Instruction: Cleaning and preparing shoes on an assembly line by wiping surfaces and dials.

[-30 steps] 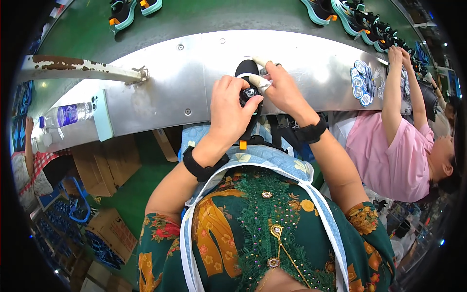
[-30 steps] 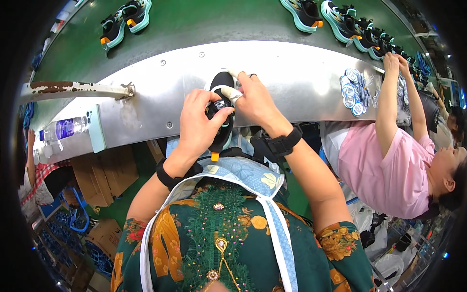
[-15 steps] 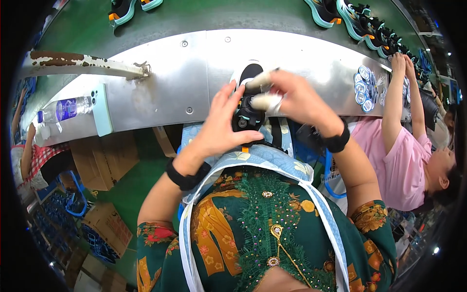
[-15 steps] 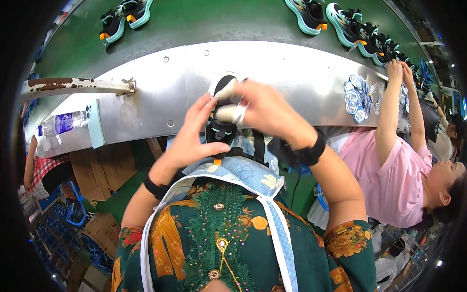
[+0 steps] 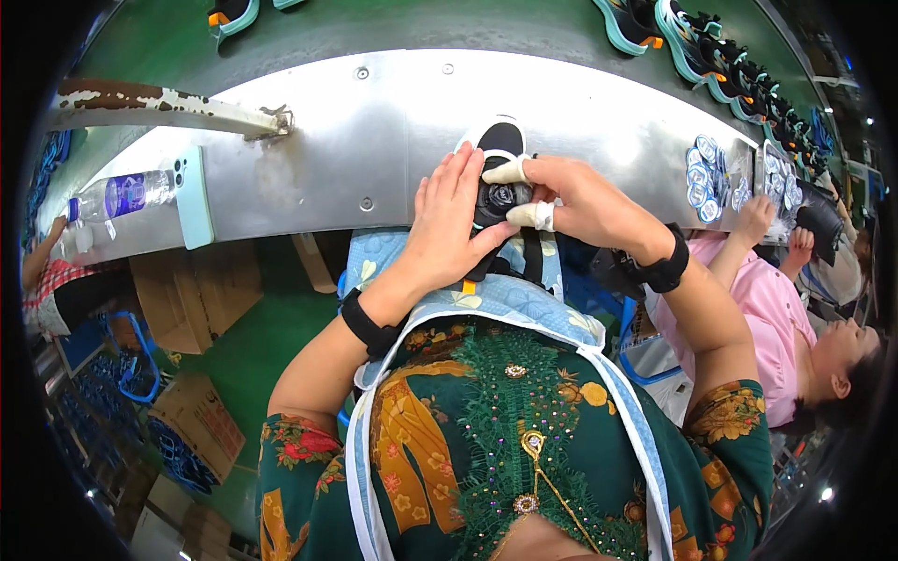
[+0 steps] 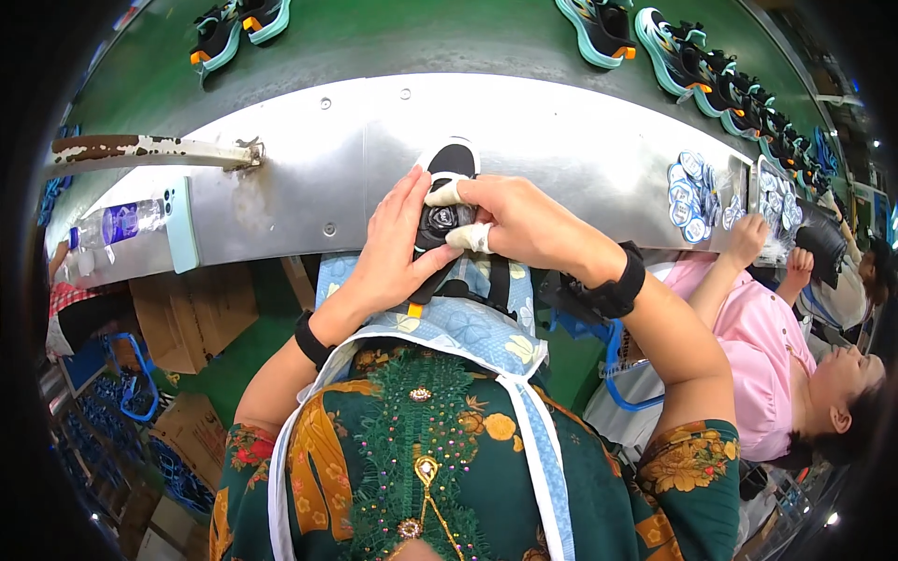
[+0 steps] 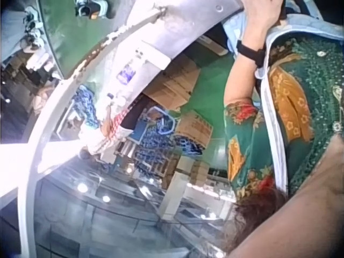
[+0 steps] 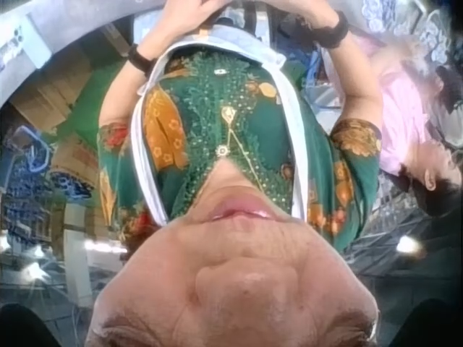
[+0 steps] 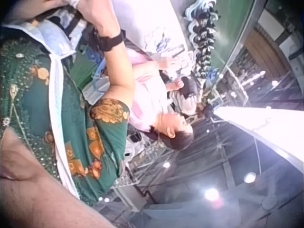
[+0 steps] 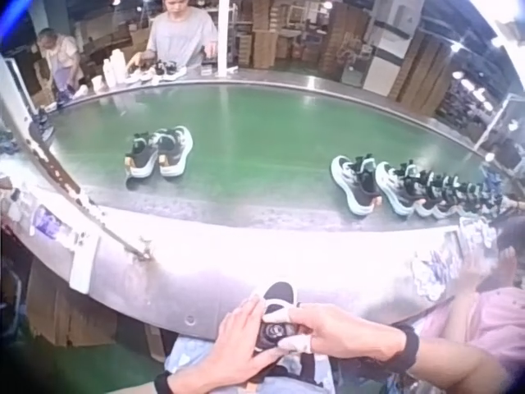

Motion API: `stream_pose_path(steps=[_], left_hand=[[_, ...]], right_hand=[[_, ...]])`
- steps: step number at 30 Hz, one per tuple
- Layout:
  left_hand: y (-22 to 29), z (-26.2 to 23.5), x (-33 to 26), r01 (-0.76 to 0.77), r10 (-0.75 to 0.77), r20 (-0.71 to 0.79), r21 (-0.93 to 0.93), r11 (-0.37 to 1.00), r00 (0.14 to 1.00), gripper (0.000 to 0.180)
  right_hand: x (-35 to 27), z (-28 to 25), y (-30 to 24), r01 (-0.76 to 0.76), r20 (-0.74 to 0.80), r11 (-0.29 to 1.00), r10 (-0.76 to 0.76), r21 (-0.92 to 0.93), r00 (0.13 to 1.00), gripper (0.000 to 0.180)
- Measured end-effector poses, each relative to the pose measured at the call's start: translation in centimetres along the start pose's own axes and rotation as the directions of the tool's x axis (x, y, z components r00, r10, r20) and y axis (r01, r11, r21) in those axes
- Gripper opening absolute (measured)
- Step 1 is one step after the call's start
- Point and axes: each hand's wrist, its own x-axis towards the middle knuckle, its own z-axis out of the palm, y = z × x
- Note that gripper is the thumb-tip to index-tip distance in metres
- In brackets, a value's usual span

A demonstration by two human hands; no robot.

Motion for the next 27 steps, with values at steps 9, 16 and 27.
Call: stream_pose_path(steps=[9, 16, 27], left_hand=[[0.6, -0.2, 0.5, -0.003, 0.003, 0.012, 0.028, 1.0, 1.0, 0.085], [0.2, -0.4, 0.7, -0.035, 0.035, -0.001, -0.019, 0.999, 0.999, 0.088], [-1.1, -4.5, -1.1, -0.171, 0.192, 0.115, -0.173, 0.97, 0.975, 0.031]], right_hand=[[0.5, 1.9, 0.0, 0.027, -0.215, 0.838, -0.17, -0.545, 0.962, 0.028], [2.3, 1.2, -1.3, 0.021, -0.088, 0.763, -0.102, -0.646, 0.991, 0.03], [3.4, -18.9, 9.8, -0.426, -0.718, 0.734, -0.12, -0.529, 0.685, 0.058]])
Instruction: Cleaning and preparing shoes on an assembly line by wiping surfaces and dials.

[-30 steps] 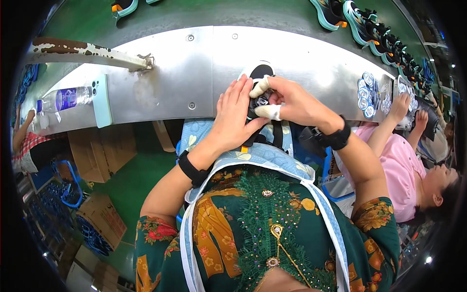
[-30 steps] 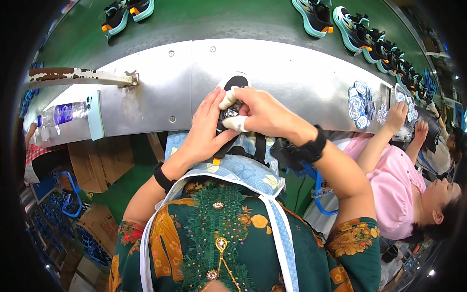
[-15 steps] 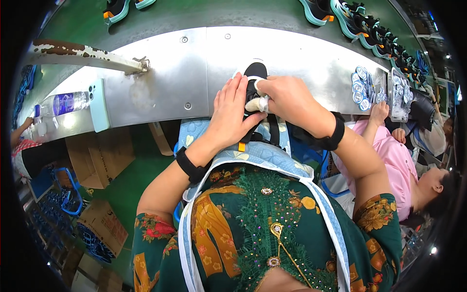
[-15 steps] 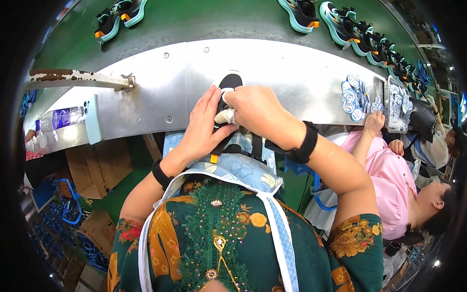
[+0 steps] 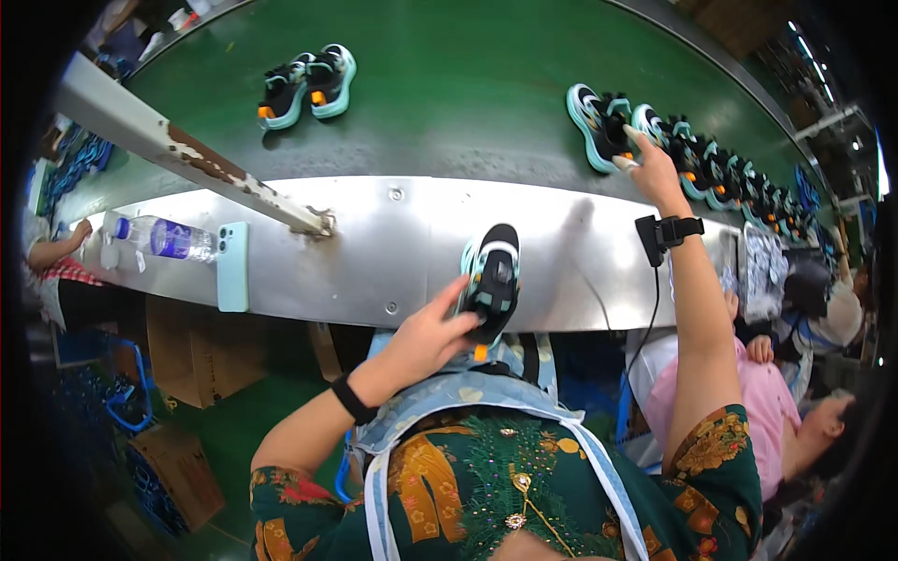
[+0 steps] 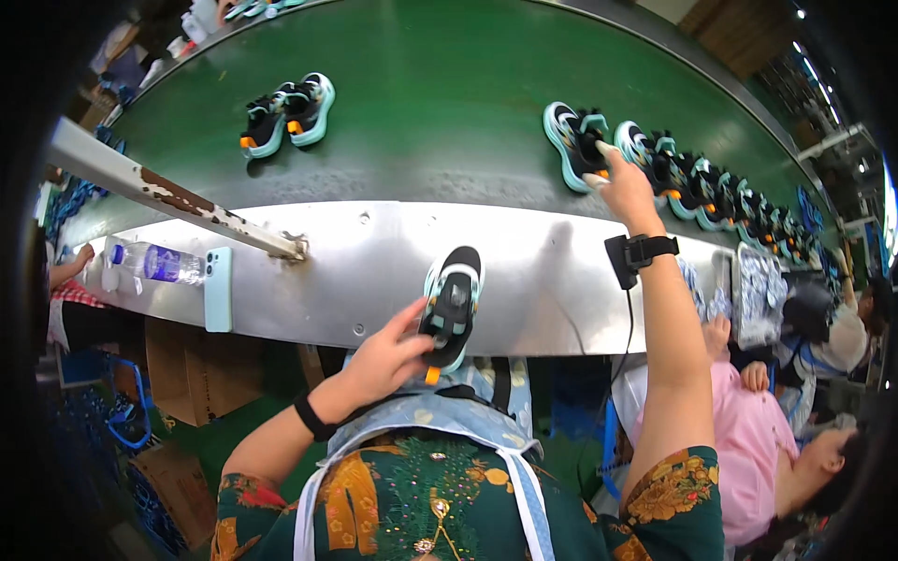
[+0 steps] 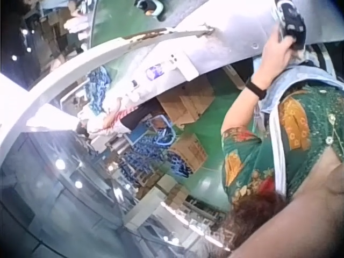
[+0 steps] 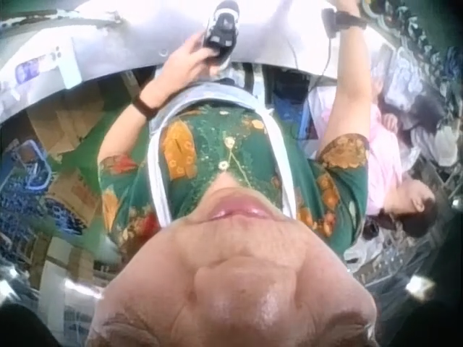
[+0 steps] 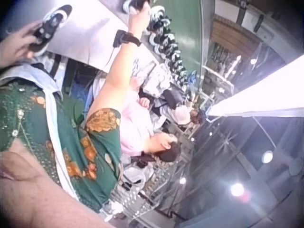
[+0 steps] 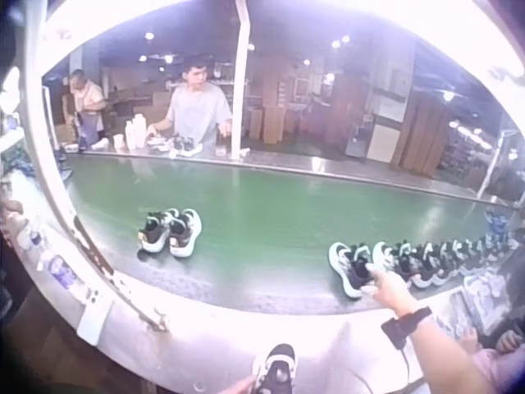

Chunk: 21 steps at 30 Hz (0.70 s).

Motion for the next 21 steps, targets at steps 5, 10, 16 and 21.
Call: stream_pose_path(steps=[5, 10, 16, 21], left_hand=[[-5.0, -8.2, 11.9, -0.034, 0.062, -0.434, 0.072, 0.997, 0.899, 0.027], [-14.3, -19.4, 20.4, 0.211, 0.165, -0.61, 0.496, 0.842, 0.775, 0.03], [-18.1, -20.5, 19.0, 0.316, 0.139, -0.681, 0.499, 0.807, 0.719, 0.029], [-3.0, -8.3, 9.4, 0.344, -0.321, -0.443, -0.031, 0.939, 0.837, 0.037]], right_hand=[[2.3, 4.3, 5.6, 0.005, 0.065, 0.988, -0.016, 0.154, 0.998, 0.032], [1.1, 1.5, -1.1, -0.01, 0.153, 0.995, -0.004, 0.095, 0.988, 0.028], [-7.8, -0.9, -10.0, 0.121, 0.241, 0.967, -0.176, 0.225, 0.955, 0.025], [-16.3, -0.2, -17.1, 0.158, 0.311, 0.89, -0.309, 0.428, 0.899, 0.027]])
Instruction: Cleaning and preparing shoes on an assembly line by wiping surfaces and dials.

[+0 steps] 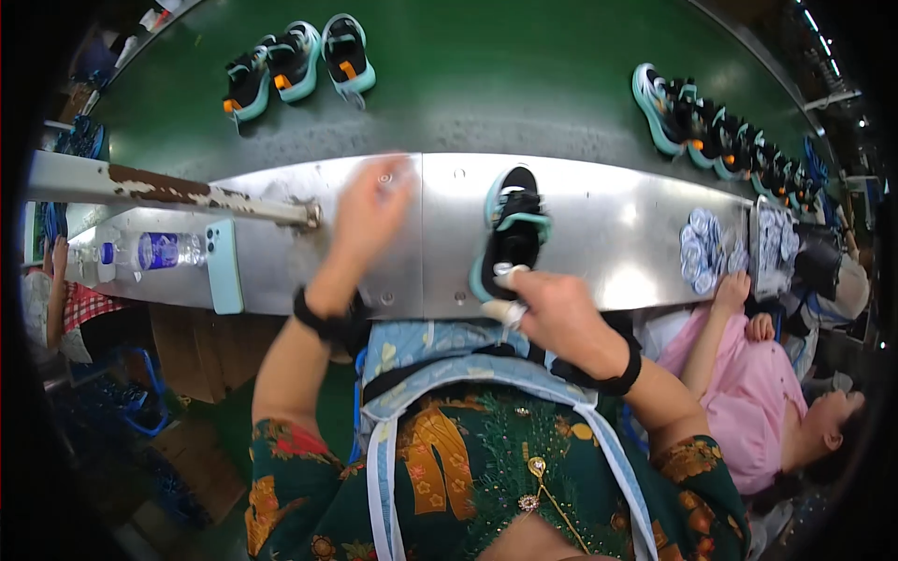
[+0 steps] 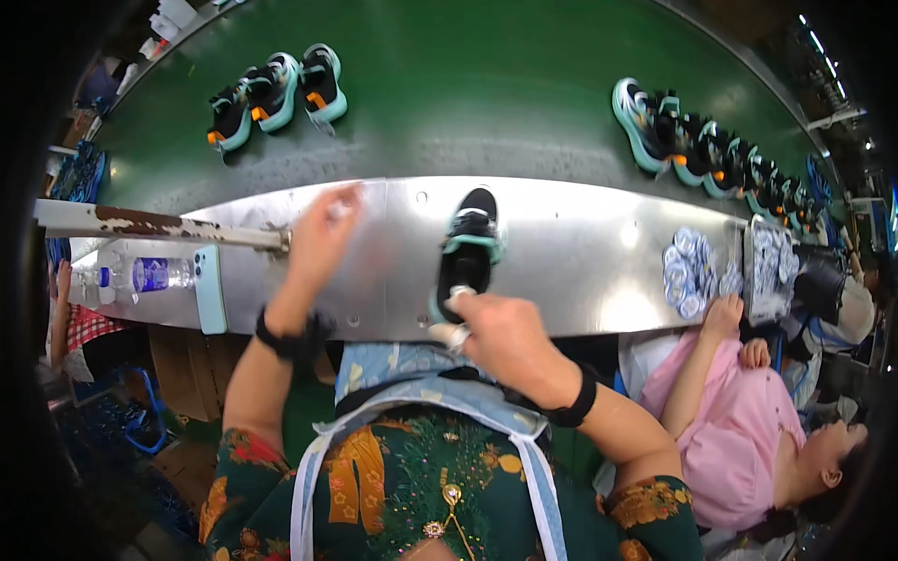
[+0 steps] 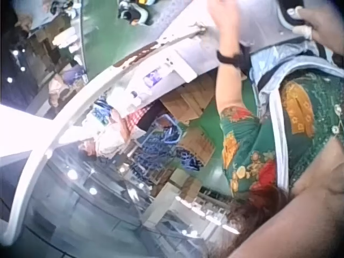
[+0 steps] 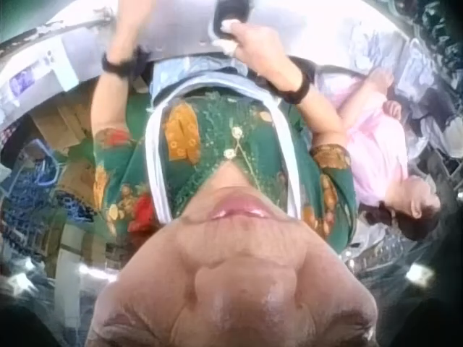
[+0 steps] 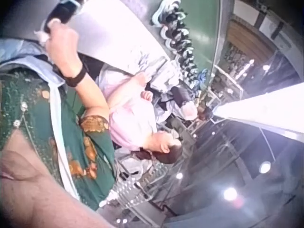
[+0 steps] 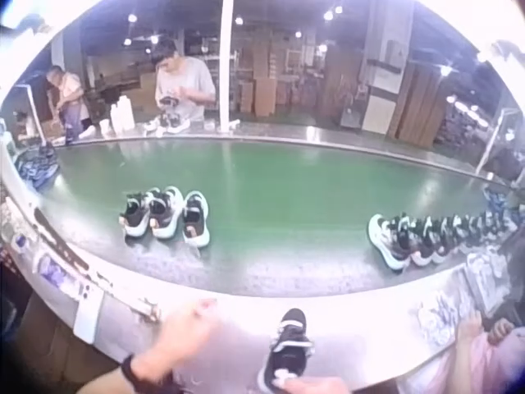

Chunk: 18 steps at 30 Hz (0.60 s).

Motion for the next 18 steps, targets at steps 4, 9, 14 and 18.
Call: stream_pose_path(steps=[4, 9, 14, 18], left_hand=[[0.0, 3.9, -12.1, 0.127, -0.029, 0.258, -0.374, 0.919, 0.966, 0.044], [-0.1, 5.0, -13.1, 0.121, -0.084, 0.155, -0.248, 0.961, 0.984, 0.037], [0.4, 6.2, -13.0, 0.014, -0.01, 0.026, -0.167, 0.986, 1.0, 0.028], [1.4, 6.3, -13.1, 0.162, -0.176, -0.01, -0.348, 0.923, 0.984, 0.02]], right_hand=[[-0.8, -3.1, -1.6, -0.186, 0.51, 0.8, -0.167, 0.57, 0.844, 0.044], [3.1, -6.7, 1.9, -0.043, 0.299, 0.983, -0.014, 0.181, 0.954, 0.056], [3.5, -1.3, 0.6, 0.301, 0.274, 0.949, -0.264, -0.099, 0.925, 0.044], [2.8, -1.6, 1.3, 0.305, 0.283, 0.951, -0.28, -0.051, 0.918, 0.042]])
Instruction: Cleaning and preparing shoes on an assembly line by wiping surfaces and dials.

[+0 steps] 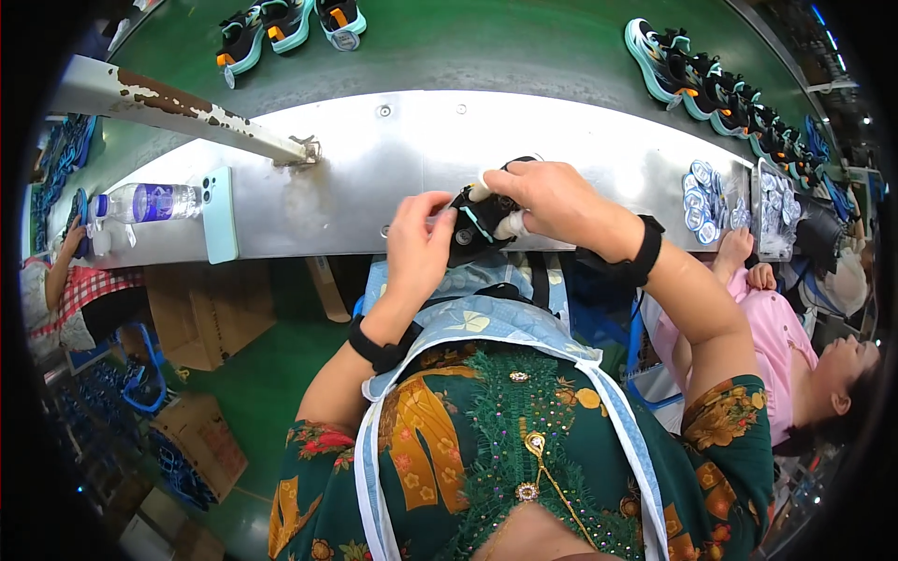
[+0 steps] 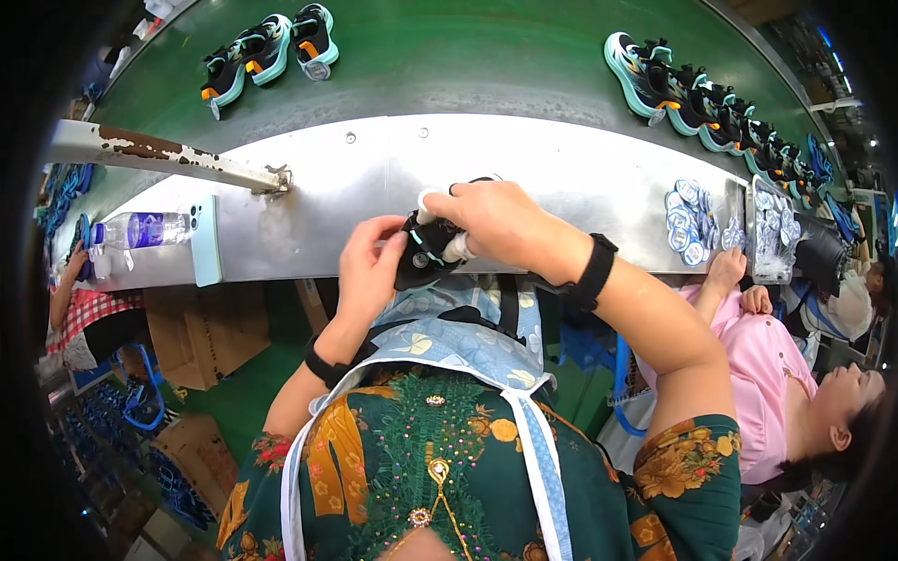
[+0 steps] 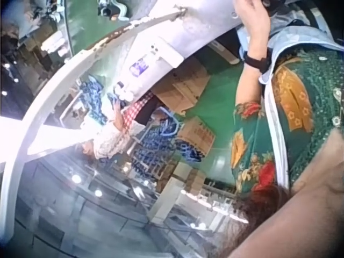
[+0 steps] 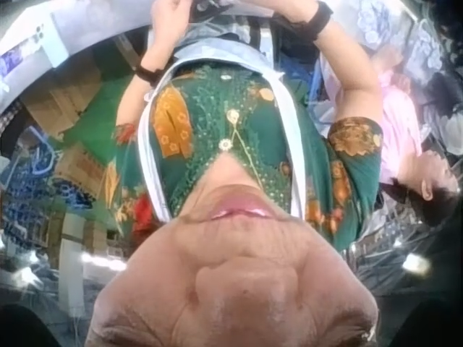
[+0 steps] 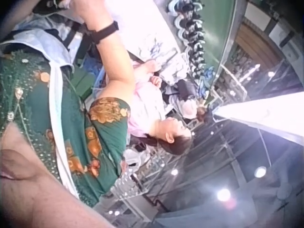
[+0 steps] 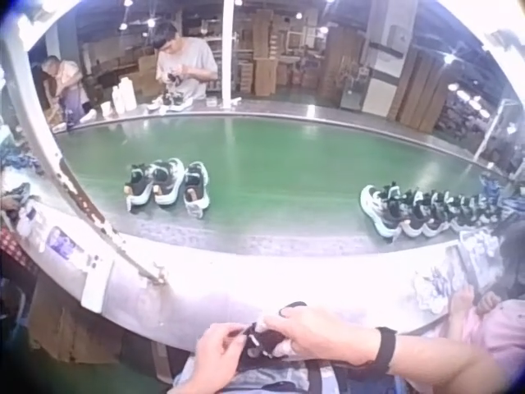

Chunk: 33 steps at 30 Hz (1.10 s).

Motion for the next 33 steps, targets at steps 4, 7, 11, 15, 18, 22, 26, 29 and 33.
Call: stream_pose_path(steps=[4, 7, 11, 15, 18, 22, 26, 29, 33], left_hand=[[3.2, -1.4, -1.2, -0.15, 0.167, -0.062, 0.218, 0.964, 0.984, 0.019], [3.6, -1.7, 0.6, 0.293, -0.327, 0.387, 0.146, 0.945, 0.862, 0.025], [2.2, -0.7, -0.7, 0.254, -0.246, 0.312, 0.018, 0.967, 0.918, 0.021], [1.7, 0.0, -1.4, 0.177, -0.179, 0.228, 0.029, 0.984, 0.957, 0.018], [2.0, 0.1, -1.6, 0.183, -0.184, 0.22, 0.029, 0.983, 0.958, 0.018], [2.0, 0.2, -1.9, 0.155, -0.168, 0.209, 0.075, 0.985, 0.963, 0.018], [2.3, 0.5, -2.0, 0.175, -0.175, 0.159, 0.015, 0.985, 0.972, 0.019], [1.9, 0.6, -2.1, 0.15, -0.143, 0.138, -0.04, 0.988, 0.98, 0.019], [1.7, 0.4, -2.0, 0.092, -0.103, 0.185, 0.067, 0.994, 0.977, 0.017]], right_hand=[[-0.4, 0.5, -0.3, -0.05, -0.067, 0.998, 0.053, 0.044, 0.996, 0.046], [-0.1, 0.3, -0.4, -0.037, -0.016, 0.934, 0.046, 0.356, 0.999, 0.044], [-1.2, 1.9, 1.4, -0.014, -0.096, 0.788, 0.093, 0.615, 0.991, 0.029], [-1.3, 3.3, 0.1, -0.191, -0.225, 0.981, 0.181, -0.02, 0.957, 0.027], [-1.3, 0.9, 0.1, -0.175, -0.089, 0.928, 0.215, 0.329, 0.973, 0.033], [-1.7, 3.2, -0.5, -0.137, -0.334, 0.981, 0.176, 0.137, 0.926, 0.03], [-1.7, 3.3, -0.9, -0.274, -0.312, 0.961, 0.254, -0.024, 0.915, 0.026], [-2.1, 3.0, -1.2, -0.152, -0.32, 0.973, 0.203, 0.176, 0.925, 0.027], [-1.5, 4.3, -2.2, -0.385, -0.315, 0.921, 0.347, -0.065, 0.883, 0.035]])
